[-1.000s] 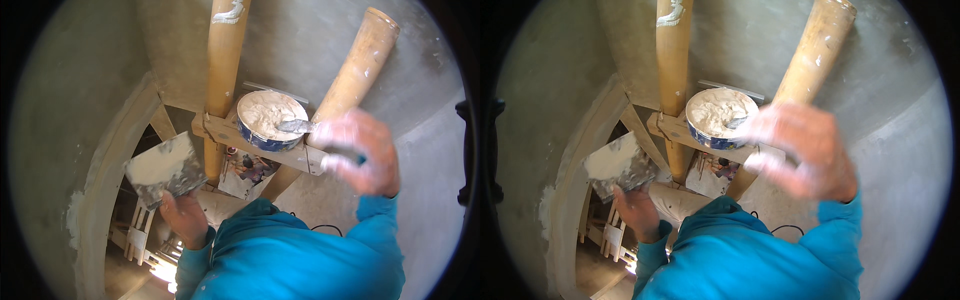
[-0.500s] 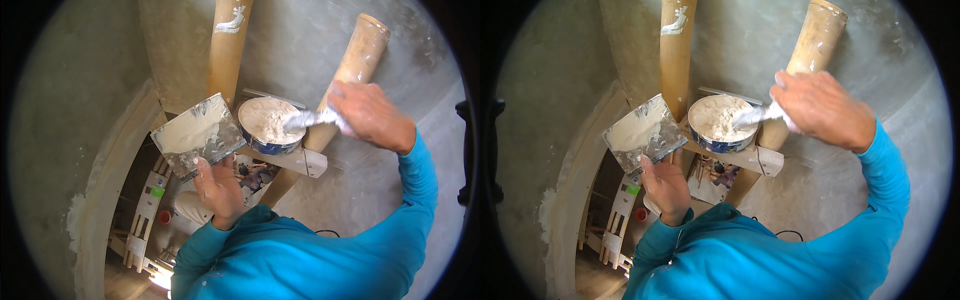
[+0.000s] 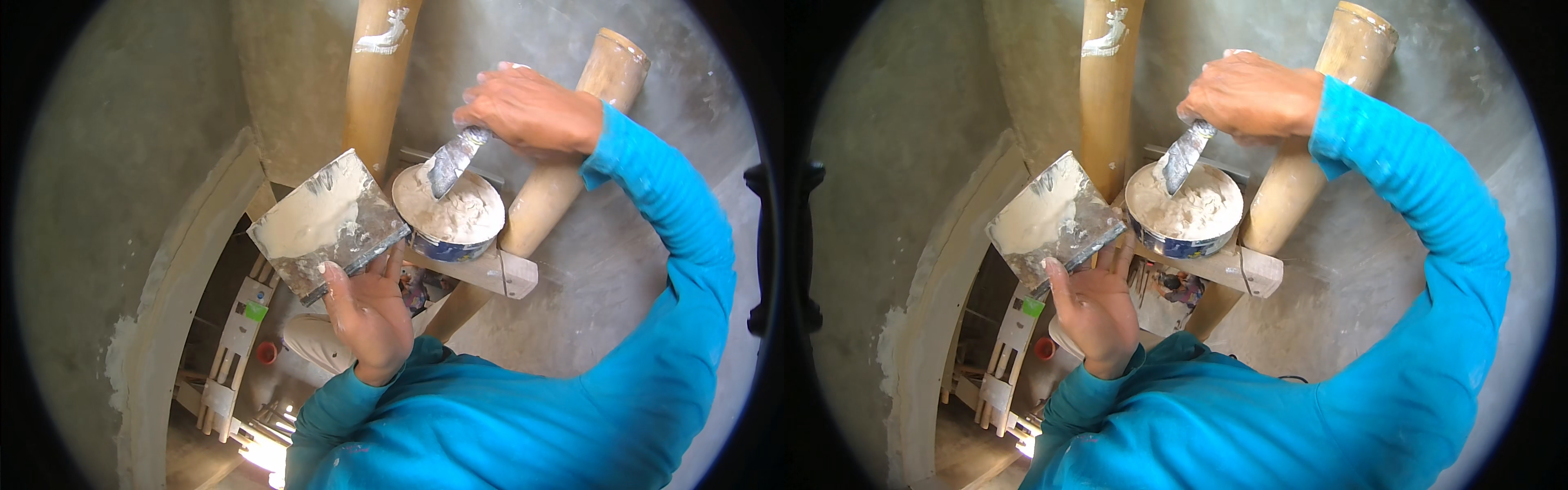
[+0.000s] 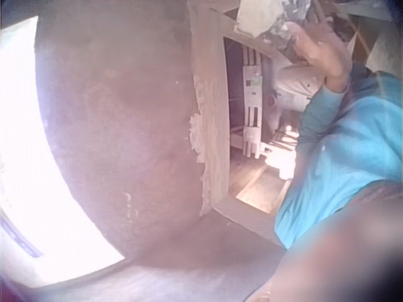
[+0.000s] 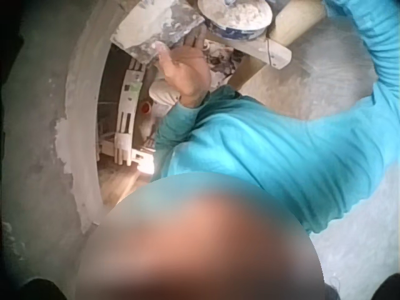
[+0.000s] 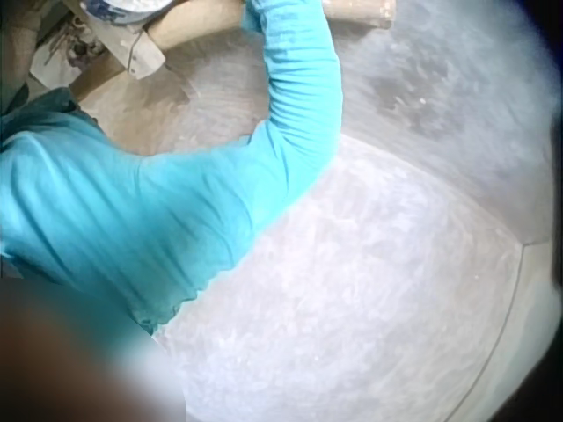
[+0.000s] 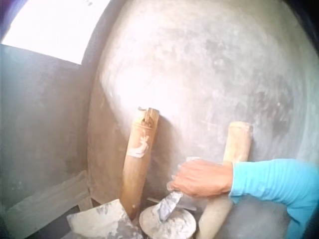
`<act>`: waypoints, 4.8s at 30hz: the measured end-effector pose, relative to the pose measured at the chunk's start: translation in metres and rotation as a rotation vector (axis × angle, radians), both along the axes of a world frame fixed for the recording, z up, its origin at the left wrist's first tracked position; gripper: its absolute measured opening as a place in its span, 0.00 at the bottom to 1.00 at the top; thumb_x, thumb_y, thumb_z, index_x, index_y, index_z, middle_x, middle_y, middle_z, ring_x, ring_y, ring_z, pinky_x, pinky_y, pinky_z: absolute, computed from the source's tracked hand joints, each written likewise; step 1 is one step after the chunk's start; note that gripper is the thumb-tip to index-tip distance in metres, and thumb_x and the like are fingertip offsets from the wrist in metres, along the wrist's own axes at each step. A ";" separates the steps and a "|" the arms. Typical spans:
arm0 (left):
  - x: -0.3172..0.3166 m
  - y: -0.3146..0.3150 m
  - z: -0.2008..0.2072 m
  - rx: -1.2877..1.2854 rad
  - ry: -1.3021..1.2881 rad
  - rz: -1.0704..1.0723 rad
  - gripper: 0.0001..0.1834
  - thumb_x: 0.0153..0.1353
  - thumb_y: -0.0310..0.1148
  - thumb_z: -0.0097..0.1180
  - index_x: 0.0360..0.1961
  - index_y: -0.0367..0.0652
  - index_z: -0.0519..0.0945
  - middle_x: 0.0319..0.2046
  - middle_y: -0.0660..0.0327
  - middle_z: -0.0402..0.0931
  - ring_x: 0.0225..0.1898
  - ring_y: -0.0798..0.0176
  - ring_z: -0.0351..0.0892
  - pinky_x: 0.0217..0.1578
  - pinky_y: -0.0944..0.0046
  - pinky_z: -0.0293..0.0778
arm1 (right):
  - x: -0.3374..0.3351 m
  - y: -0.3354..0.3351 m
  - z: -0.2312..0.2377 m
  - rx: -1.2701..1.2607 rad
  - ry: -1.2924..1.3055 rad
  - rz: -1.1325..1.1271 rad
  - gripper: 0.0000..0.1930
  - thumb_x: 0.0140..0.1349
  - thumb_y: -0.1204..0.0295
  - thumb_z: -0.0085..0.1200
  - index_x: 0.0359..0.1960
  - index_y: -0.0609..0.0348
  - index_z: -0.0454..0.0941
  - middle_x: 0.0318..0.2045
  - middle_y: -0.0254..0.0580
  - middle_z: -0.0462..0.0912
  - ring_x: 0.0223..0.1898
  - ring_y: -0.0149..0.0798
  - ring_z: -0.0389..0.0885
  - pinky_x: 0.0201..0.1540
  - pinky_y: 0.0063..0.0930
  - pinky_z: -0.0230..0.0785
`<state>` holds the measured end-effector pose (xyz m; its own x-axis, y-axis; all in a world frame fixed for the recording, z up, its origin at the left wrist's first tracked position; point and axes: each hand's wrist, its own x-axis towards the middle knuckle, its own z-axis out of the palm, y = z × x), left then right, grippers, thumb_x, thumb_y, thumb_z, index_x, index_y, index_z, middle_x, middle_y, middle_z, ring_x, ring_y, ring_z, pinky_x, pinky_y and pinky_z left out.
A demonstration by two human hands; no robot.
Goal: The person applies joint compound to the corner and edges of a ceiling or wall using a taping knife and hawk. They repeatedly scoop compound from a bucket, spread it along the seam, and smooth the surface to create a finished joint.
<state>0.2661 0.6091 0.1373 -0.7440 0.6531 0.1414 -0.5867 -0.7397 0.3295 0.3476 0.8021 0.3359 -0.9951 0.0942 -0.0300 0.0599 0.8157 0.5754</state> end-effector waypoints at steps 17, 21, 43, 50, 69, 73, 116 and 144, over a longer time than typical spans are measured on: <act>0.002 0.003 0.000 0.040 -0.105 -0.083 0.31 0.76 0.49 0.36 0.71 0.40 0.55 0.65 0.41 0.63 0.67 0.36 0.63 0.72 0.37 0.51 | -0.032 0.027 -0.019 -0.780 -0.340 -0.153 0.21 0.46 0.85 0.53 0.45 0.61 0.80 0.39 0.47 0.84 0.42 0.52 0.81 0.44 0.41 0.71; 0.002 0.003 0.002 0.031 -0.126 -0.077 0.31 0.76 0.49 0.36 0.71 0.40 0.54 0.64 0.41 0.64 0.66 0.35 0.64 0.71 0.37 0.53 | -0.032 0.038 -0.016 -0.901 -0.388 -0.259 0.21 0.44 0.87 0.54 0.44 0.62 0.79 0.36 0.44 0.83 0.39 0.43 0.79 0.44 0.37 0.70; -0.073 -0.091 0.004 -0.074 0.039 -0.149 0.25 0.69 0.34 0.42 0.63 0.27 0.67 0.57 0.45 0.75 0.58 0.48 0.77 0.61 0.47 0.72 | -0.057 -0.047 -0.007 -1.264 0.141 0.099 0.21 0.53 0.86 0.63 0.47 0.62 0.71 0.41 0.35 0.82 0.45 0.26 0.79 0.51 0.26 0.74; -0.072 -0.103 0.034 0.258 -0.084 -0.386 0.26 0.69 0.32 0.41 0.63 0.23 0.65 0.57 0.37 0.73 0.57 0.43 0.78 0.61 0.43 0.73 | -0.048 -0.073 -0.048 -1.017 0.449 0.371 0.23 0.55 0.84 0.65 0.52 0.61 0.72 0.43 0.44 0.82 0.44 0.36 0.83 0.46 0.29 0.76; -0.068 -0.097 0.051 0.178 0.008 -0.261 0.26 0.67 0.28 0.42 0.63 0.22 0.64 0.59 0.37 0.71 0.59 0.42 0.75 0.63 0.43 0.71 | -0.002 -0.066 -0.058 -0.521 0.547 0.546 0.26 0.51 0.85 0.59 0.55 0.57 0.80 0.35 0.42 0.76 0.35 0.45 0.75 0.38 0.36 0.69; -0.076 -0.102 0.031 0.078 -0.007 -0.218 0.26 0.67 0.29 0.43 0.62 0.22 0.66 0.58 0.37 0.73 0.60 0.43 0.75 0.64 0.43 0.69 | 0.012 -0.060 -0.050 -0.350 0.478 0.454 0.23 0.52 0.82 0.57 0.53 0.53 0.82 0.34 0.42 0.75 0.35 0.45 0.74 0.38 0.37 0.69; -0.089 -0.367 -0.121 -0.799 -0.028 1.264 0.14 0.72 0.27 0.45 0.55 0.36 0.69 0.53 0.53 0.76 0.52 0.55 0.80 0.50 0.51 0.80 | -0.196 -0.278 -0.221 -1.612 0.080 0.734 0.07 0.63 0.79 0.54 0.41 0.65 0.81 0.38 0.45 0.85 0.41 0.34 0.83 0.47 0.28 0.73; -0.266 -0.417 -0.071 -2.164 0.257 1.901 0.12 0.61 0.32 0.55 0.30 0.30 0.76 0.31 0.38 0.78 0.40 0.34 0.78 0.40 0.42 0.73 | -0.484 -0.210 -0.023 -0.268 1.512 1.330 0.09 0.63 0.73 0.57 0.42 0.63 0.83 0.34 0.41 0.87 0.35 0.40 0.84 0.43 0.33 0.75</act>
